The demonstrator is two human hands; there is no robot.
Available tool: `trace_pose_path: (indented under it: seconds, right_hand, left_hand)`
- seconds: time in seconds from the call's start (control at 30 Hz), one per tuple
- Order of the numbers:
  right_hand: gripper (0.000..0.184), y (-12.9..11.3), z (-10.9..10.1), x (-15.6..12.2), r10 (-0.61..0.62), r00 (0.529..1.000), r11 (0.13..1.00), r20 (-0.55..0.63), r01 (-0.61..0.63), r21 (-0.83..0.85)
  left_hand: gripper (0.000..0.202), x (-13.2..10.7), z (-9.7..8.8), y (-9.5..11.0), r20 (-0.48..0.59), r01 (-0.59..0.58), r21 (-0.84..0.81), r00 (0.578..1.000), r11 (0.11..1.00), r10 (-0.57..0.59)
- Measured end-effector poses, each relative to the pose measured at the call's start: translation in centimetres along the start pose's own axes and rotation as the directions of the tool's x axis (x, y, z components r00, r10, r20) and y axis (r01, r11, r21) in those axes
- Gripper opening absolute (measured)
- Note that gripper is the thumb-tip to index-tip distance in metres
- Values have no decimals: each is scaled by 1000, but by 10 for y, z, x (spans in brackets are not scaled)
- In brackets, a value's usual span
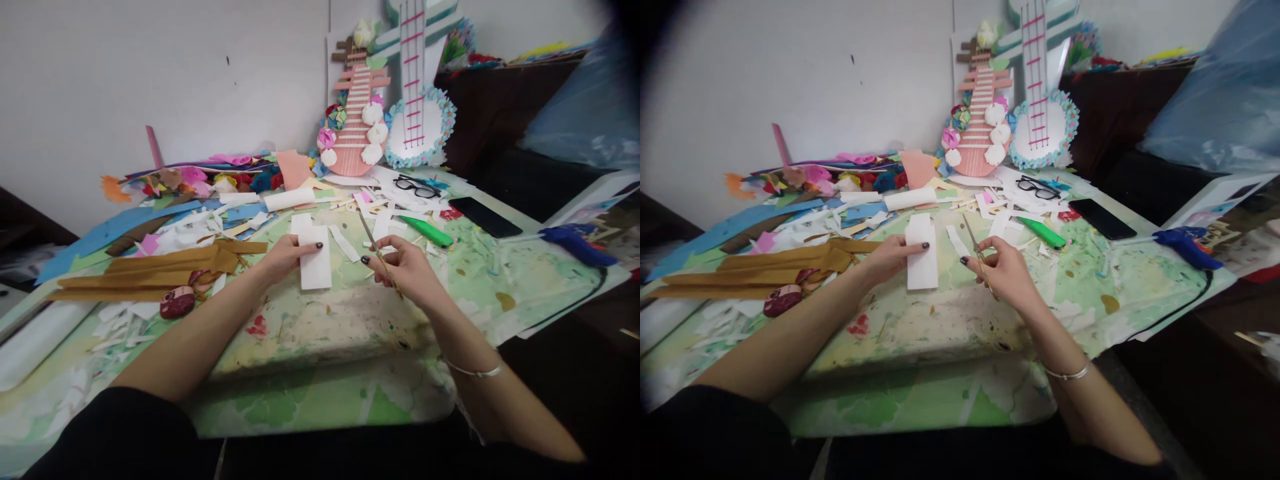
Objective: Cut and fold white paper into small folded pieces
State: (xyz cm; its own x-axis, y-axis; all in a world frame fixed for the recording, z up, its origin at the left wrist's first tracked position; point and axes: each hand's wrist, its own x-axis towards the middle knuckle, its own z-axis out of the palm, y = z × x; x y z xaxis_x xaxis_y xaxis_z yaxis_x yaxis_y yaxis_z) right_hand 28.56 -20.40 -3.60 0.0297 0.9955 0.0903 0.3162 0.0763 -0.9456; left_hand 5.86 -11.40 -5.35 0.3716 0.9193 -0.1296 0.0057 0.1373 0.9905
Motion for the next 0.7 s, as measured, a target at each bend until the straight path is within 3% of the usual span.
trace_pose_path:
  seconds: [0.1, 0.23, 0.37, 0.47, 0.57, 0.63, 0.7]
  right_hand:
    - [29, 10, -39, 20, 21, 1000, 915, -10, -23, -402]
    - [27, 23, -76, 47, -51, 998, 615, -40, 0, -789]
    - [36, 30, -92, 64, 4, 1000, 467, 19, 15, -884]
    - [30, 30, -97, 70, 76, 995, 395, 71, 35, -918]
    - [24, 24, -96, 76, 10, 995, 269, 96, 90, -959]
    - [24, 16, -87, 82, -102, 984, 244, 146, 167, -955]
    - [20, 9, -70, 87, -184, 949, 301, 255, 302, -905]
  left_hand:
    - [42, 26, -25, 4, -112, -101, 253, 985, 962, 133]
    - [32, 72, -49, 14, -176, -131, 432, 958, 892, 225]
    - [24, 111, -61, 17, -220, -102, 624, 928, 774, 300]
    - [44, 120, -65, 16, -238, -107, 743, 881, 661, 410]
    - [63, 110, -66, 17, -220, -126, 813, 837, 569, 500]
    - [51, 97, -63, 18, -154, -163, 850, 833, 502, 532]
    - [35, 83, -59, 17, 31, -252, 884, 872, 394, 488]
